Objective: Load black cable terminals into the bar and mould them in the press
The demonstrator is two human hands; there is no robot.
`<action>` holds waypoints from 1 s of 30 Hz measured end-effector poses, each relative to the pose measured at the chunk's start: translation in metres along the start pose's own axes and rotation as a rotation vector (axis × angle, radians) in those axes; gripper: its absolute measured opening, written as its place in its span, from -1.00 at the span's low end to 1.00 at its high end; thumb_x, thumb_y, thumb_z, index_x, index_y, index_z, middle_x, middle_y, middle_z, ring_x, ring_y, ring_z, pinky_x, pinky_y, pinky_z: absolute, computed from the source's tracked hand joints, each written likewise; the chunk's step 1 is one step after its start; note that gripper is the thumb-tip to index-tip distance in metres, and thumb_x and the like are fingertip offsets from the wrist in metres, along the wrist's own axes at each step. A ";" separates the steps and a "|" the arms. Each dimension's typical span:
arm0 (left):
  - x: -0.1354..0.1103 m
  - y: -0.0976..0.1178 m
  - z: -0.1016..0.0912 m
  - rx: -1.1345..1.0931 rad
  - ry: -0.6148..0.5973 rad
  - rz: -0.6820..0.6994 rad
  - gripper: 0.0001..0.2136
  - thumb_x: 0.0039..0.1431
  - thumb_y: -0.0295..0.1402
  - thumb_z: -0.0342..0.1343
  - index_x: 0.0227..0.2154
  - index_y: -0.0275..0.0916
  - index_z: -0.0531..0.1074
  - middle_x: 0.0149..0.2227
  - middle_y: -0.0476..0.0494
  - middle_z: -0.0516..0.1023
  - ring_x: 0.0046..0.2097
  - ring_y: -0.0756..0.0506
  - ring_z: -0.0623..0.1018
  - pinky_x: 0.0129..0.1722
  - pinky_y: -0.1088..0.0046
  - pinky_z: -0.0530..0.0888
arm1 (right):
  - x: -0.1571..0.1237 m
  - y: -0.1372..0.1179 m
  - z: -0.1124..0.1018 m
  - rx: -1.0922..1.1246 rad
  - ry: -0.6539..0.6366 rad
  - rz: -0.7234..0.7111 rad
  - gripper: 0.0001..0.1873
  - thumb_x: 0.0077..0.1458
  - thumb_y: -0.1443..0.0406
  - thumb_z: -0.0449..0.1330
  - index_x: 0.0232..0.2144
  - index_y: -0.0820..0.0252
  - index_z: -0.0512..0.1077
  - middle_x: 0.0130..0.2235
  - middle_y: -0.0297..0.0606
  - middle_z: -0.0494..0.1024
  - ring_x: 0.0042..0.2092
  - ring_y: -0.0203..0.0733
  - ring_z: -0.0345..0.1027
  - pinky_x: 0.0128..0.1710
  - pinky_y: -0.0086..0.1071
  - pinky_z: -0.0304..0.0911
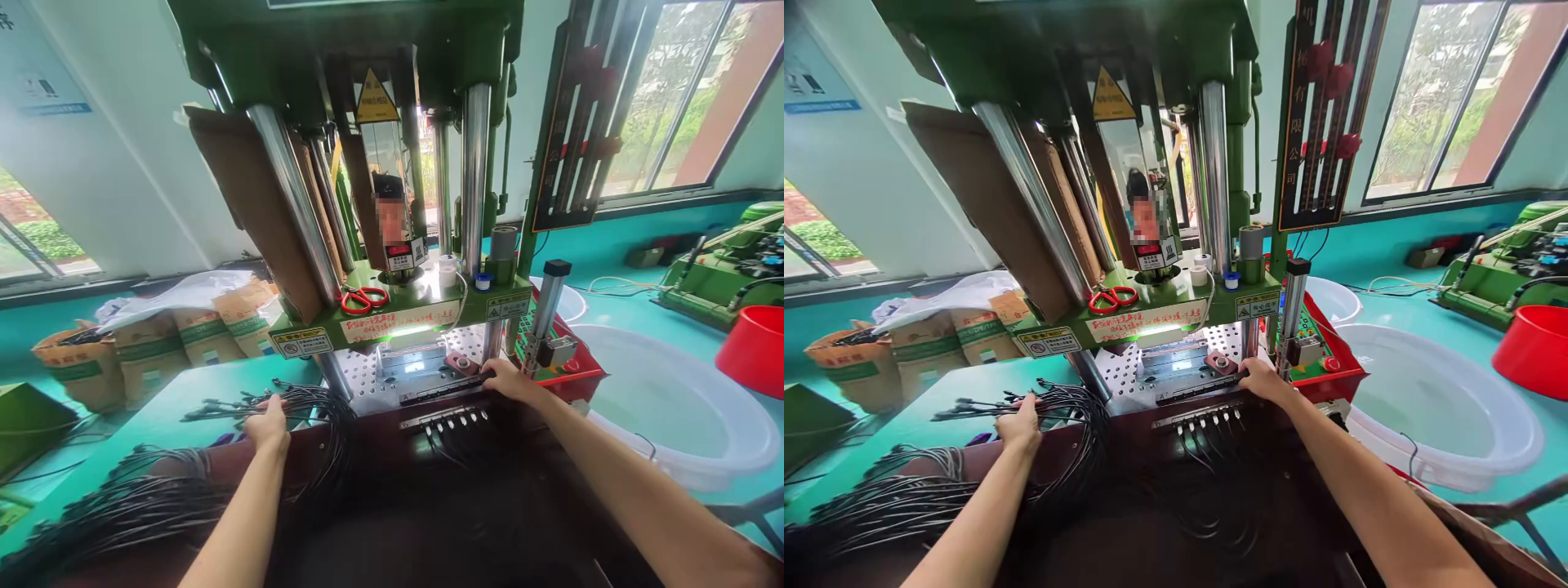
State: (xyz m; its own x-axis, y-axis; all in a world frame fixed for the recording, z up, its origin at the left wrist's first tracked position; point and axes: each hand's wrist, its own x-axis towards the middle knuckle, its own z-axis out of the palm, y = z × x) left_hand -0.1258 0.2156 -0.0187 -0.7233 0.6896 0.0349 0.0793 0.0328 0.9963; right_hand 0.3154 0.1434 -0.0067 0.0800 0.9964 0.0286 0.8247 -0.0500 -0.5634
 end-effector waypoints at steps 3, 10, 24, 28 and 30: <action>0.004 -0.005 -0.003 0.009 -0.052 -0.131 -0.82 -0.07 -0.28 0.04 -0.59 -0.23 0.17 -0.64 0.07 0.27 -0.64 0.05 0.30 -0.64 0.51 0.28 | 0.001 -0.002 0.010 -0.219 -0.005 -0.031 -0.90 0.07 0.32 0.18 -0.40 0.30 0.38 -0.25 -0.27 0.43 -0.13 -0.16 0.29 -0.09 -0.15 0.19; -0.003 0.009 -0.020 0.083 -0.422 -0.328 -0.50 0.02 0.09 -0.21 -0.62 -0.30 0.26 -0.71 -0.08 0.33 -0.75 0.06 0.18 -0.79 0.57 0.04 | -0.023 -0.021 0.004 -0.468 -0.062 -0.240 -0.78 0.07 0.48 0.04 -0.22 0.28 0.39 -0.15 -0.16 0.41 -0.06 -0.14 0.23 -0.03 -0.25 0.09; -0.226 0.039 -0.028 0.514 -1.280 0.530 -0.65 0.12 -0.08 -0.09 -0.41 -0.23 0.45 -0.37 -0.10 0.44 -0.26 -0.09 0.35 -0.23 0.36 0.30 | -0.020 -0.070 -0.027 -0.651 -0.456 -0.334 -0.68 -0.20 0.50 0.11 -0.33 0.21 0.47 -0.23 -0.13 0.51 -0.20 -0.05 0.38 -0.36 -0.38 0.16; -0.254 0.034 -0.014 0.630 -1.286 0.751 -0.54 0.05 0.07 -0.08 -0.36 -0.23 0.49 -0.31 -0.16 0.44 -0.17 -0.17 0.31 -0.12 0.24 0.25 | -0.018 -0.081 -0.036 -0.596 -0.424 -0.231 -0.70 -0.10 0.49 0.06 -0.27 0.26 0.43 -0.27 -0.14 0.51 -0.26 -0.11 0.38 -0.39 -0.38 0.16; -0.255 0.031 -0.003 0.578 -1.318 0.722 -0.49 0.01 0.11 -0.08 -0.35 -0.24 0.49 -0.31 -0.18 0.45 -0.17 -0.18 0.32 -0.12 0.24 0.25 | -0.015 -0.081 -0.038 -0.556 -0.377 -0.189 -0.75 -0.05 0.48 0.07 -0.27 0.29 0.41 -0.30 -0.18 0.50 -0.27 -0.14 0.36 -0.36 -0.35 0.18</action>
State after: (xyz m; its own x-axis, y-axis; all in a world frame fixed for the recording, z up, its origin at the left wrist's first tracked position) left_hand 0.0595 0.0385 0.0039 0.6185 0.7828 0.0681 0.5815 -0.5143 0.6304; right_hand 0.2687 0.1294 0.0703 -0.2099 0.9423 -0.2608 0.9776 0.1989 -0.0681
